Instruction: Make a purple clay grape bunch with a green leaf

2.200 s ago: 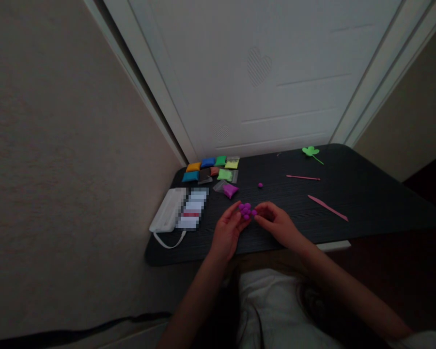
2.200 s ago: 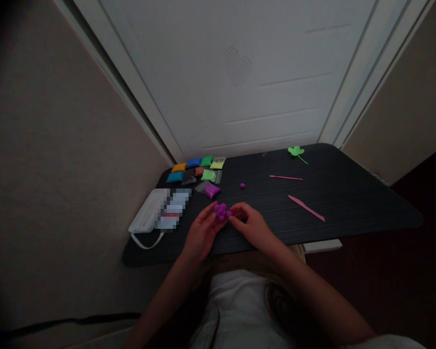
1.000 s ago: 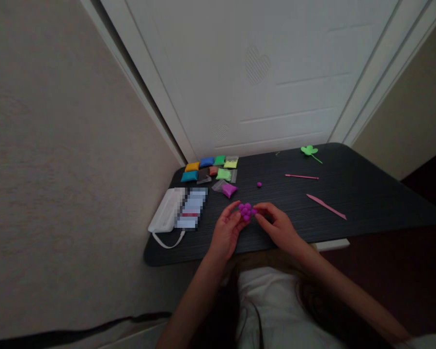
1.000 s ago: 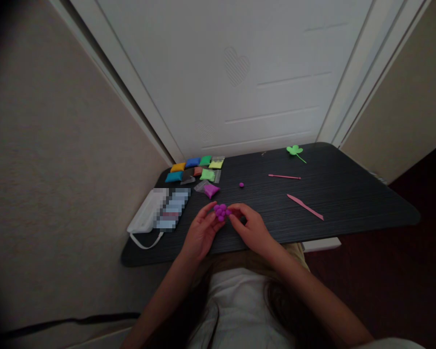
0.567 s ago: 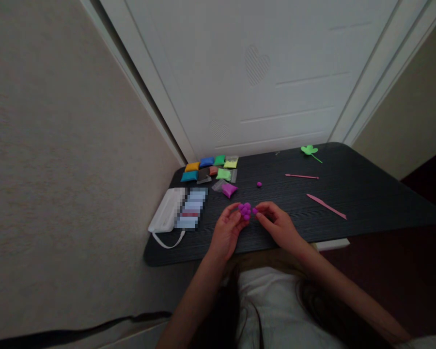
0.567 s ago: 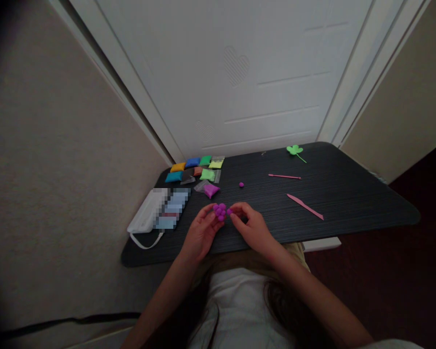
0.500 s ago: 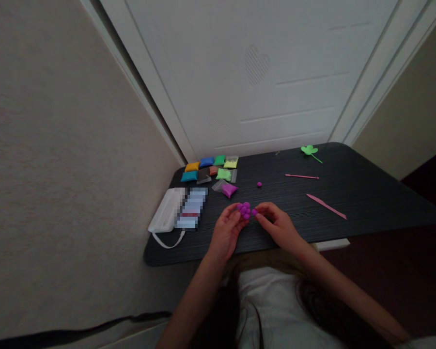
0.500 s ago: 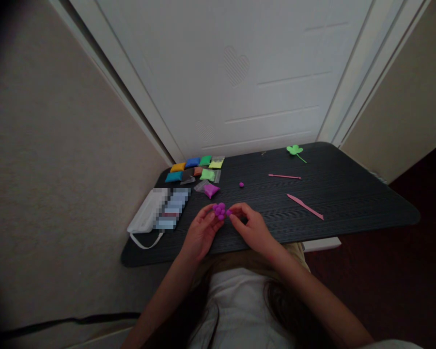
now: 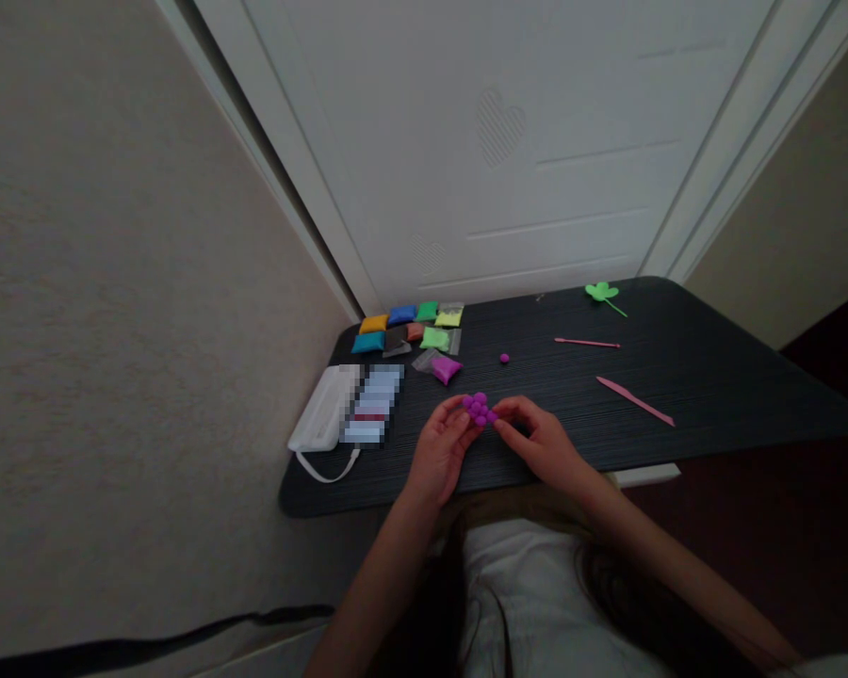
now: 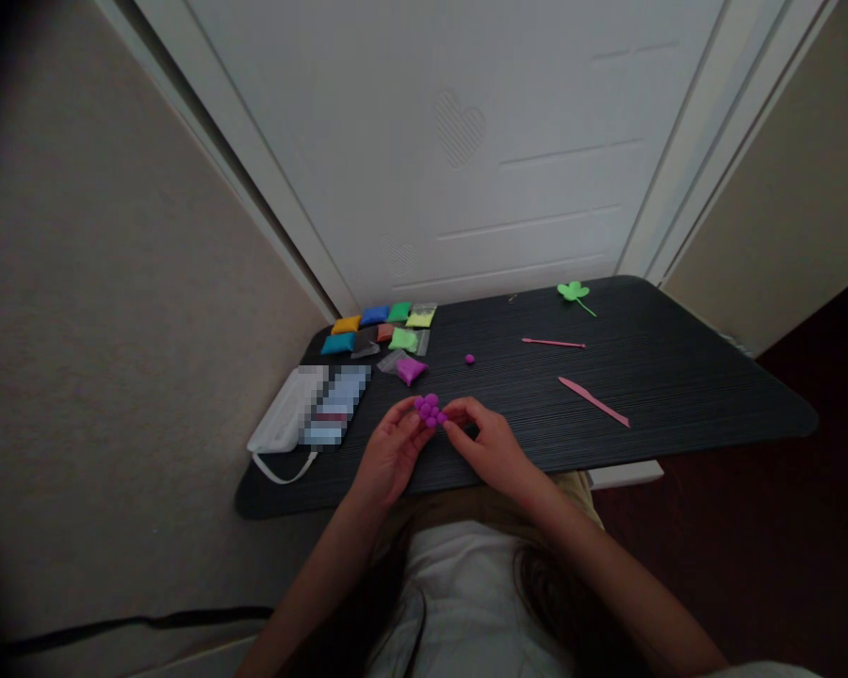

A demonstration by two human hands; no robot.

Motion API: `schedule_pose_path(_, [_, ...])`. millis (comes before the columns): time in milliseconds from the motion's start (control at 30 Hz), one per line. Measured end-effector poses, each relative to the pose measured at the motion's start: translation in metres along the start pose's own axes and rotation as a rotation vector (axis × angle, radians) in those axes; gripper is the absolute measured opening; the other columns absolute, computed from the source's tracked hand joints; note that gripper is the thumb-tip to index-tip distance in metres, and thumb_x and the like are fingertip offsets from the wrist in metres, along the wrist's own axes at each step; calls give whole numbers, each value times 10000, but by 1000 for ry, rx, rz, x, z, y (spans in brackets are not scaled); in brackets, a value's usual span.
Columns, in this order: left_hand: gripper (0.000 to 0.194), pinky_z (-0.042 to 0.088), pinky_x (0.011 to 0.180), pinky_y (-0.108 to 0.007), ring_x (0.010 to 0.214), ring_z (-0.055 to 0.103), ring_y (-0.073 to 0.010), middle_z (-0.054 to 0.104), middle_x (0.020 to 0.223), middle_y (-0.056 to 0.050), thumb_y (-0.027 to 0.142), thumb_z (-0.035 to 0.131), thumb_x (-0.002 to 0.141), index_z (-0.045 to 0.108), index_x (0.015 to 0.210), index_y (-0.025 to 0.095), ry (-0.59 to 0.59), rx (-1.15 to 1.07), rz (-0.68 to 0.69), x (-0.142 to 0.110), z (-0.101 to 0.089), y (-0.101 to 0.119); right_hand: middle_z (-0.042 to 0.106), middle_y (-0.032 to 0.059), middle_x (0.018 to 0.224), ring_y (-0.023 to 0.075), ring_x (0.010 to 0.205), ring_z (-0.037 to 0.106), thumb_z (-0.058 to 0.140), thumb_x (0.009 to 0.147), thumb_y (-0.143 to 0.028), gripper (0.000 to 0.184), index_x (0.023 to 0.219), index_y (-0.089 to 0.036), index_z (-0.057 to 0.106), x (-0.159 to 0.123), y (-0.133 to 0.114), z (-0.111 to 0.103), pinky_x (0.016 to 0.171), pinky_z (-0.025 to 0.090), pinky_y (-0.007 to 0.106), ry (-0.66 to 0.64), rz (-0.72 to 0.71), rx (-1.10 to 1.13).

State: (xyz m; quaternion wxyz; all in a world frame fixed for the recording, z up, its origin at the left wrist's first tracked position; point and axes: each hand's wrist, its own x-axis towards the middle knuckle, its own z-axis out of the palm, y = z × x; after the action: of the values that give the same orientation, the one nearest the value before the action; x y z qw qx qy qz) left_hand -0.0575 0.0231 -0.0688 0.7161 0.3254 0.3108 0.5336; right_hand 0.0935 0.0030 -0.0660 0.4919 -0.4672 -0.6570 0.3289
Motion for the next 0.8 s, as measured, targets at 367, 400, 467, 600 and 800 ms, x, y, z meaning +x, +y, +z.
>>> schedule_pose_path(367, [326,429,866,-287,907,576,-123,616,1021,-68,139,553,760,513,1082,175,-27,-2,9,0,-1,0,613,26,880,146,800,580,498,800,-260,150,929,-204,552,0,0,0,754,459,295,-8,-5,-2])
schedule_pose_path(400, [326,431,861,-283,900,577,-120,619,1011,-66,136,554,759,515,1081,174,-25,-6,10,0,-1,0,613,26,878,146,799,580,501,798,-260,150,927,-204,553,0,0,0,754,459,296,-7,-8,-2])
schedule_pose_path(467, [327,435,855,-278,887,580,-116,623,991,-61,131,555,758,519,1079,175,-24,-13,11,0,-1,0,613,26,876,148,797,579,505,794,-257,148,925,-205,552,0,1,0,749,461,297,-6,-11,0])
schedule_pose_path(600, [322,443,841,-275,869,584,-115,622,990,-59,133,558,755,526,1073,176,-11,-27,14,0,-2,0,606,22,874,144,796,578,517,787,-245,137,914,-207,551,0,2,1,744,462,288,19,-8,8])
schedule_pose_path(800, [313,464,807,-293,866,590,-130,616,1001,-53,144,544,764,524,1073,189,-22,-22,-5,-1,-3,1,600,24,877,148,806,575,517,784,-233,134,912,-206,548,0,4,1,751,459,291,62,-10,11])
